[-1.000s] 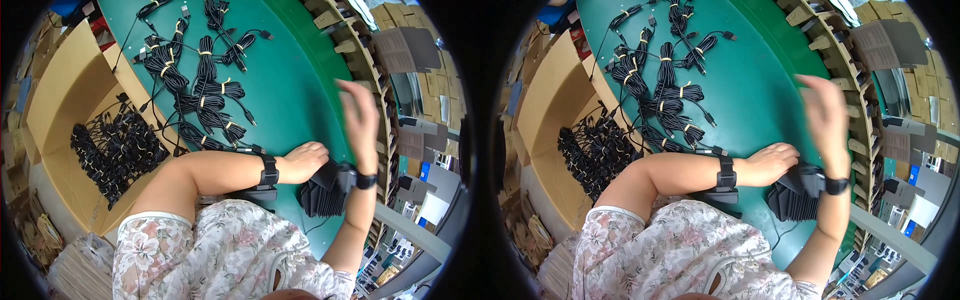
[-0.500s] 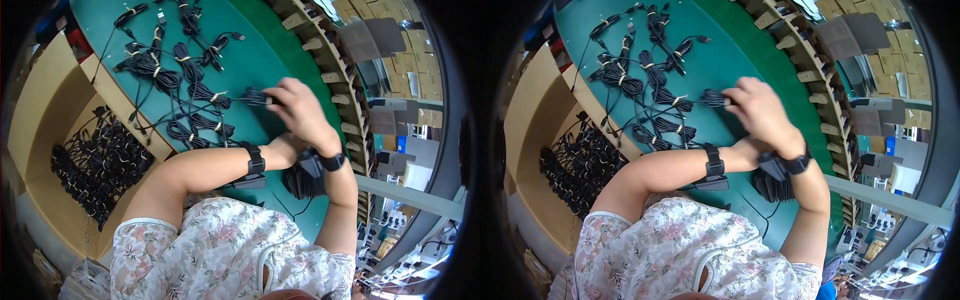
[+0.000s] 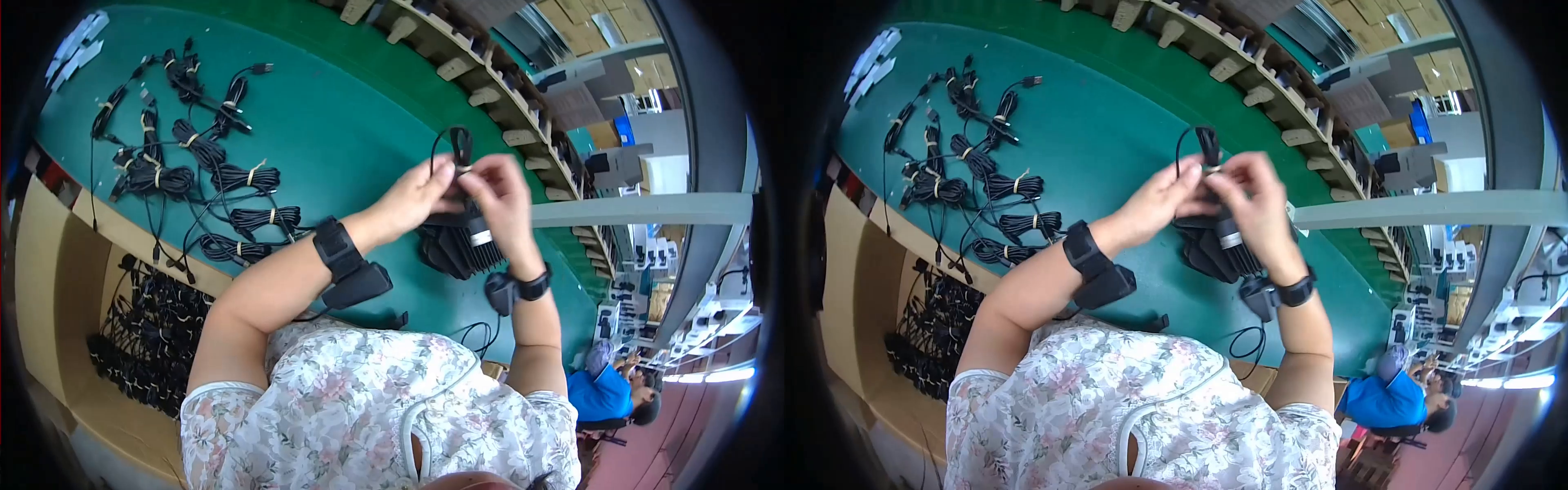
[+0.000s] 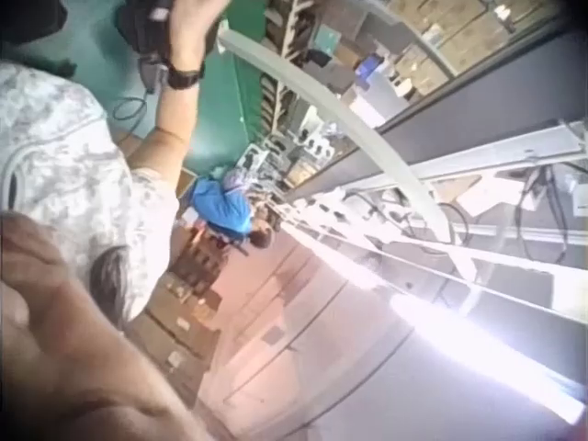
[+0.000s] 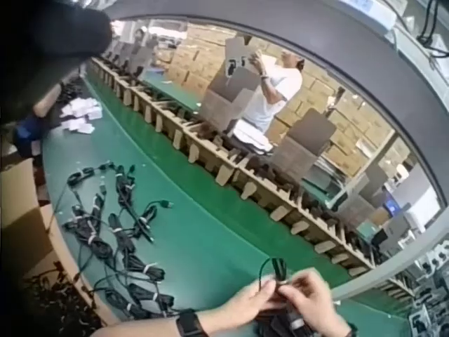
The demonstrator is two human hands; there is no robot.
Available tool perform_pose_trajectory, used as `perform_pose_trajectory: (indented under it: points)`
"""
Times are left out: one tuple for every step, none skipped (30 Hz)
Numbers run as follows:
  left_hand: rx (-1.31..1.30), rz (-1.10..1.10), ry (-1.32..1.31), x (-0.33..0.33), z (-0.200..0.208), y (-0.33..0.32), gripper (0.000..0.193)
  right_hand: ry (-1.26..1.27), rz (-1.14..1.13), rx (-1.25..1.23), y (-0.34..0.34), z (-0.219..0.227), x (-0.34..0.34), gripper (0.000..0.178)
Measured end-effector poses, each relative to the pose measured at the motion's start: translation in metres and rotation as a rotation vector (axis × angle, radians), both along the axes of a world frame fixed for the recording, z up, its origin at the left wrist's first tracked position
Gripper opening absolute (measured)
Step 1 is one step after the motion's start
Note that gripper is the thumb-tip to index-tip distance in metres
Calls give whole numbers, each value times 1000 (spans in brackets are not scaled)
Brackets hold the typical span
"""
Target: The person picks up a black rectangular component from a box, connects a black cable to it, and places the assembled unit into a cardboard tray on the assembly line.
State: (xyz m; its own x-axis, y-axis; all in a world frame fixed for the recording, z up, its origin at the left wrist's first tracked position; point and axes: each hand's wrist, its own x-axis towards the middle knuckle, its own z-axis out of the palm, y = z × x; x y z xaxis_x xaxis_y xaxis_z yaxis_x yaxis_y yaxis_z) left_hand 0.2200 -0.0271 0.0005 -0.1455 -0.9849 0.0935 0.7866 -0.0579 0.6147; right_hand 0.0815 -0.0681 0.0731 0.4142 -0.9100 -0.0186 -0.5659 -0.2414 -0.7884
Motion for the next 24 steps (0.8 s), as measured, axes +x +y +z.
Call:
perform_pose_trajectory:
  points:
    - [-3,-15,-8,0,-4,0,31,-8,-15,-3,2,-1,1,42]
    - [5,-186,-22,2,-9,1,32,116,90,-345,4,0,3,42]
    - [13,-358,-36,6,-14,3,33,245,194,-685,6,3,4,43]
    - [23,-529,-49,8,-18,4,35,378,299,-1023,8,5,5,43]
    - [24,-539,-53,11,-20,2,35,379,288,-1020,10,8,7,43]
    - [19,-626,-149,14,-21,-1,36,401,425,-961,14,11,10,43]
    - [10,-717,-245,16,-21,-5,36,424,557,-897,19,15,11,43]
    - [-1,-807,-339,18,-21,-8,36,446,688,-828,22,17,10,43]
    - [-2,-823,-338,18,-20,-7,36,452,675,-822,22,17,7,43]
    - [11,-794,-292,18,-12,-2,35,531,666,-703,20,20,1,43]
    - [26,-764,-245,18,-4,4,35,606,657,-581,17,22,-6,43]
    - [39,-733,-200,19,0,5,35,679,646,-461,14,26,-11,42]
    - [40,-736,-197,20,-1,4,35,792,594,-541,3,34,-16,41]
    - [72,-593,-213,21,-2,2,34,903,543,-621,-14,41,-23,39]
    - [107,-449,-229,22,-2,3,33,841,402,-727,-36,47,-39,34]
    - [134,-321,-241,20,-2,1,32,788,245,-824,-60,57,-61,29]
    - [139,-325,-238,18,-5,1,32,936,3,-802,-85,68,-78,22]
    - [150,-326,-285,17,-9,0,32,1136,-156,-730,-109,83,-90,27]
    - [163,-326,-337,15,-13,-2,32,1256,-243,-664,-138,91,-104,29]
    - [173,-326,-388,14,-17,-4,31,1375,-331,-596,-168,98,-119,32]
    - [149,-356,-375,9,-21,-9,31,1401,-381,-545,-191,109,-147,31]
    - [147,-347,-395,9,-26,-9,31,1396,-396,-499,-214,106,-156,31]
    - [145,-338,-415,8,-30,-8,31,1394,-394,-500,-234,99,-167,31]
    - [146,-329,-433,8,-35,-8,30,1467,-351,-446,-250,91,-170,32]
